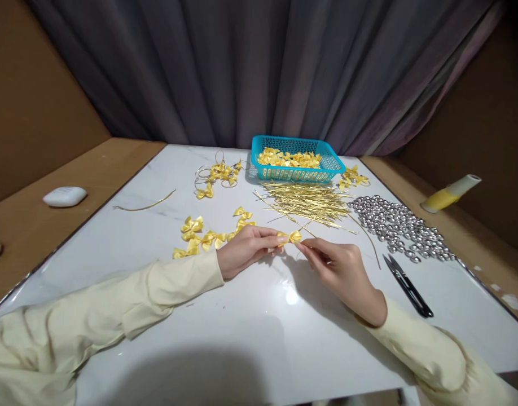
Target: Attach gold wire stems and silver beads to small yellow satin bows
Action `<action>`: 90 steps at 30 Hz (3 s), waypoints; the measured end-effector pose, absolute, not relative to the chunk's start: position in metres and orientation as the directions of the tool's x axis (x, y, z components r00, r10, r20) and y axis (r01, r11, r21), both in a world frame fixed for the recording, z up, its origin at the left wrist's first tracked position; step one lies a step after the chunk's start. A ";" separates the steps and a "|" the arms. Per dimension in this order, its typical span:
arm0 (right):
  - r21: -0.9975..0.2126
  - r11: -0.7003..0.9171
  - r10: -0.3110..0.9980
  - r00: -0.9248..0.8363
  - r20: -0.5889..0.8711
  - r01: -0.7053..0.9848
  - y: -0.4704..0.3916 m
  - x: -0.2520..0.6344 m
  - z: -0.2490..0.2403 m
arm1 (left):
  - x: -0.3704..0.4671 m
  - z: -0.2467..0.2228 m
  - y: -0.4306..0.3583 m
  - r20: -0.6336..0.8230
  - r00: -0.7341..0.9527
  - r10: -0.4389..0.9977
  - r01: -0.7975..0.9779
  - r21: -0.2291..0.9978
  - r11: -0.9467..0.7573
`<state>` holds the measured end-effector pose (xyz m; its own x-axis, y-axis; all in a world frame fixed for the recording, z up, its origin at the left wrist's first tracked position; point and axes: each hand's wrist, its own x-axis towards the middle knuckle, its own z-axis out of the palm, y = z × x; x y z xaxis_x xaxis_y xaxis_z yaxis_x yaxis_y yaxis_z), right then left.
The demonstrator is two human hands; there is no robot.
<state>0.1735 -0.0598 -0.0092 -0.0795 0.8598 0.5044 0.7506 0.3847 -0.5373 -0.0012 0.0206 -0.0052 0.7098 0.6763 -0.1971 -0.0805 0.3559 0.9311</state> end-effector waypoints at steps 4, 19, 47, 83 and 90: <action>-0.507 0.405 0.850 -0.108 0.516 0.761 -0.060 0.173 -0.007 | -0.001 -0.005 0.021 -0.209 0.706 0.677 -0.071 0.930 0.362; -0.468 0.447 0.835 -0.168 0.524 0.762 -0.062 0.169 -0.012 | -0.003 -0.005 0.016 -0.126 0.659 0.742 0.111 0.991 0.071; -0.557 0.426 0.842 -0.087 0.533 0.713 -0.063 0.167 -0.016 | -0.002 -0.006 0.008 -0.095 0.653 0.752 0.087 0.995 0.050; -0.516 0.469 0.854 -0.219 0.471 0.717 -0.064 0.173 -0.011 | -0.003 0.002 0.009 -0.016 0.524 0.851 0.112 0.992 -0.050; -0.622 0.415 0.895 -0.174 0.411 0.664 -0.063 0.171 -0.006 | -0.006 0.000 0.010 0.048 0.541 0.840 0.130 0.982 -0.140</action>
<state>0.1709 -0.0626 -0.0064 -0.1738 0.8948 0.4113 0.6641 0.4149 -0.6220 -0.0056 0.0098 -0.0005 0.5406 0.8399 0.0476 0.1303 -0.1395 0.9816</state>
